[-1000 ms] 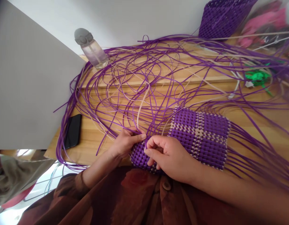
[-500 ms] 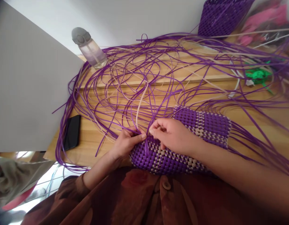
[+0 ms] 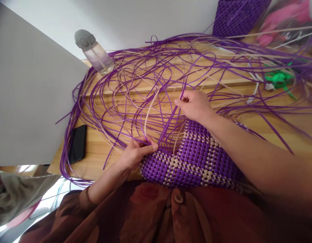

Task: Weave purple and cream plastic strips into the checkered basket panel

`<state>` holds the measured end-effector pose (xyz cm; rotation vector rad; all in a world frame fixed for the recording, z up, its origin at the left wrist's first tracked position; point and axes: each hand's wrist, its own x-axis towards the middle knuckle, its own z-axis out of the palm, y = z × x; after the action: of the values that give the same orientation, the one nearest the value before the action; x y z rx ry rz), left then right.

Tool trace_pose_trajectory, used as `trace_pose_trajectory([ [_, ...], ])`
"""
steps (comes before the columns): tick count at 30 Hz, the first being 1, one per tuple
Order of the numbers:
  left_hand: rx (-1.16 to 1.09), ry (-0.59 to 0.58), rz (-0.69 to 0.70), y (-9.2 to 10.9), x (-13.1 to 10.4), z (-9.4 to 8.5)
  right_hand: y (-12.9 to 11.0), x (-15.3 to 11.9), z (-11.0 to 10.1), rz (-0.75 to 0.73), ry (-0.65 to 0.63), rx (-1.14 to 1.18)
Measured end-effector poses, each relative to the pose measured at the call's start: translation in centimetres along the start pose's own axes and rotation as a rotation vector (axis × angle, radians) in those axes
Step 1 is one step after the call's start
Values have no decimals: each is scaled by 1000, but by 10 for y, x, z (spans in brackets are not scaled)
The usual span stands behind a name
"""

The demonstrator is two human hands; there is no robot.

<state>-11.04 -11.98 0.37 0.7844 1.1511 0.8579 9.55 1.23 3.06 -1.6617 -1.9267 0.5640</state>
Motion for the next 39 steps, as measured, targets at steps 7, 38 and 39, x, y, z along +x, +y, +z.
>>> trace_pose_trajectory([
  [7, -100, -52, -98, -4, -1, -2, 13, 9, 0, 11, 24, 161],
  [38, 177, -206, -20, 17, -4, -26, -52, -81, 12, -275, -308, 271],
  [39, 133, -199, -39, 16, -4, -24, -45, -77, 8, -201, -272, 265],
])
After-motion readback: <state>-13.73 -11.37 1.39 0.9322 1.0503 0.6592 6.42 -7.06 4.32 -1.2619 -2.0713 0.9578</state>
